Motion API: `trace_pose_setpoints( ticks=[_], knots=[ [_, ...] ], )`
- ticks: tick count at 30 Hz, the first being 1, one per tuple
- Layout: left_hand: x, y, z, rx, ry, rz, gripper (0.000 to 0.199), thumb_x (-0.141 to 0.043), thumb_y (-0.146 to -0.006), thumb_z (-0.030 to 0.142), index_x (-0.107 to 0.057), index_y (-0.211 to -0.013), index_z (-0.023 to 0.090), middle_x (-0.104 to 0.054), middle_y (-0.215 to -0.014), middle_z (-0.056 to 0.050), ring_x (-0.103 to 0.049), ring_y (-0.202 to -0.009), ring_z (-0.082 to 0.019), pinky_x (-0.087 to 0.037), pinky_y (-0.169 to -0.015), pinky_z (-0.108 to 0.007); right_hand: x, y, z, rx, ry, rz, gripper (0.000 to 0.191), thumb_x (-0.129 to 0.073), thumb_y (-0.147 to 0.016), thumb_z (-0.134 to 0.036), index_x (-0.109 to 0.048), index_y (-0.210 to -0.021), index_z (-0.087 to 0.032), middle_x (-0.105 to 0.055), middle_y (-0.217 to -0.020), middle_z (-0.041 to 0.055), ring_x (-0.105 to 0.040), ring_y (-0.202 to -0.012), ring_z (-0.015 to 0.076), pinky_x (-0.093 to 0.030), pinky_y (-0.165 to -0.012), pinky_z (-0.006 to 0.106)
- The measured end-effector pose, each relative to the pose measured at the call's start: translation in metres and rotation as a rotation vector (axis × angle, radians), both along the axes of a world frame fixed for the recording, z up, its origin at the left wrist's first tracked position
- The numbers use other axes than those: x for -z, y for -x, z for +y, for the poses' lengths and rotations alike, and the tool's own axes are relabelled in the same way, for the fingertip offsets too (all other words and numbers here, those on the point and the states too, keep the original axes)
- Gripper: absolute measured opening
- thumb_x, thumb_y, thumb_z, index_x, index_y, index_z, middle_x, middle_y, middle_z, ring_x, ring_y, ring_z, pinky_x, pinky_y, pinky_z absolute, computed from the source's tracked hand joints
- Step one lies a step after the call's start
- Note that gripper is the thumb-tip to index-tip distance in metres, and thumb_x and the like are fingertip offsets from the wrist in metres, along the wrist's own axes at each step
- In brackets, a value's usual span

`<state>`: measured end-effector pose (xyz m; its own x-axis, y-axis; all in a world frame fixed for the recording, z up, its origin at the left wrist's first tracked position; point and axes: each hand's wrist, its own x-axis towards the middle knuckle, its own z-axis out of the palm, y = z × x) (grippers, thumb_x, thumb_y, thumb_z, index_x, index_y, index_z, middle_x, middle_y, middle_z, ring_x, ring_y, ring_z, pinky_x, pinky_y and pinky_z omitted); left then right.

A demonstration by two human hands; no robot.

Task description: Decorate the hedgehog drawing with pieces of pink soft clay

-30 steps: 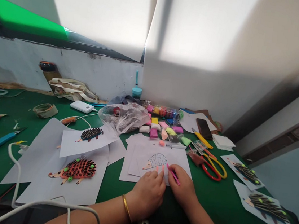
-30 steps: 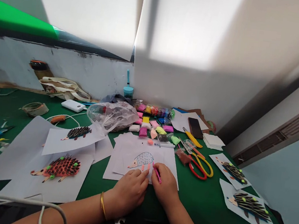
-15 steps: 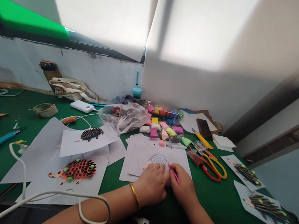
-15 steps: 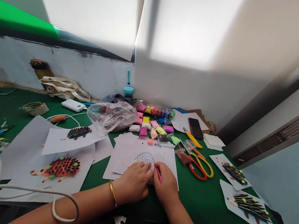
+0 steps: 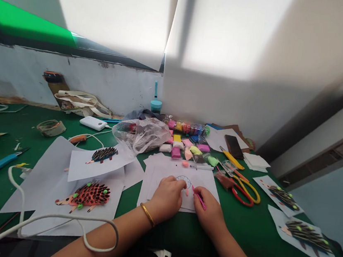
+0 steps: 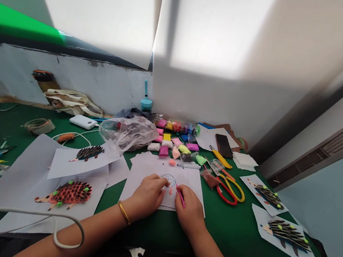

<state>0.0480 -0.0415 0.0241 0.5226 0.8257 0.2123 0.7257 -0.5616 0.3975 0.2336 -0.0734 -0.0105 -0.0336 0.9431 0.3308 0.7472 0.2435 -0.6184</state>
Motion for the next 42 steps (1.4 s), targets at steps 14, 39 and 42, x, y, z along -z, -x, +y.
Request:
trace_pose_setpoints(
  ticks=[14,39,42],
  knots=[
    [0.003,-0.005,0.01,0.06,0.053,-0.046,0.038,-0.048,-0.077,0.003,-0.058,-0.108,0.023,-0.071,-0.106,-0.002,-0.055,-0.11,-0.022,-0.037,-0.092,-0.039,0.0,0.0,0.0,0.006,0.024,0.004,0.018,-0.044,-0.093,-0.031,-0.059,-0.097,-0.022,-0.067,-0.094,0.0034,-0.063,-0.088,0.0203,-0.048,-0.078,0.031],
    [0.016,0.01,-0.019,0.143,-0.167,0.11,0.023,-0.056,-0.085,0.024,-0.064,-0.107,0.023,-0.056,-0.135,-0.009,-0.042,-0.134,-0.029,-0.032,-0.106,-0.048,0.013,0.004,0.003,-0.13,-0.208,-0.147,0.015,-0.044,-0.087,-0.013,-0.056,-0.089,-0.022,-0.062,-0.081,0.004,-0.058,-0.08,0.0207,-0.047,-0.074,0.033],
    [0.017,0.01,-0.019,0.146,-0.163,0.114,0.023,-0.055,-0.086,0.025,-0.063,-0.107,0.022,-0.056,-0.135,-0.009,-0.043,-0.134,-0.029,-0.032,-0.106,-0.048,0.013,0.005,0.003,-0.155,-0.214,-0.147,0.015,-0.044,-0.087,-0.012,-0.056,-0.09,-0.021,-0.062,-0.082,0.0044,-0.058,-0.08,0.0208,-0.048,-0.074,0.034]
  ],
)
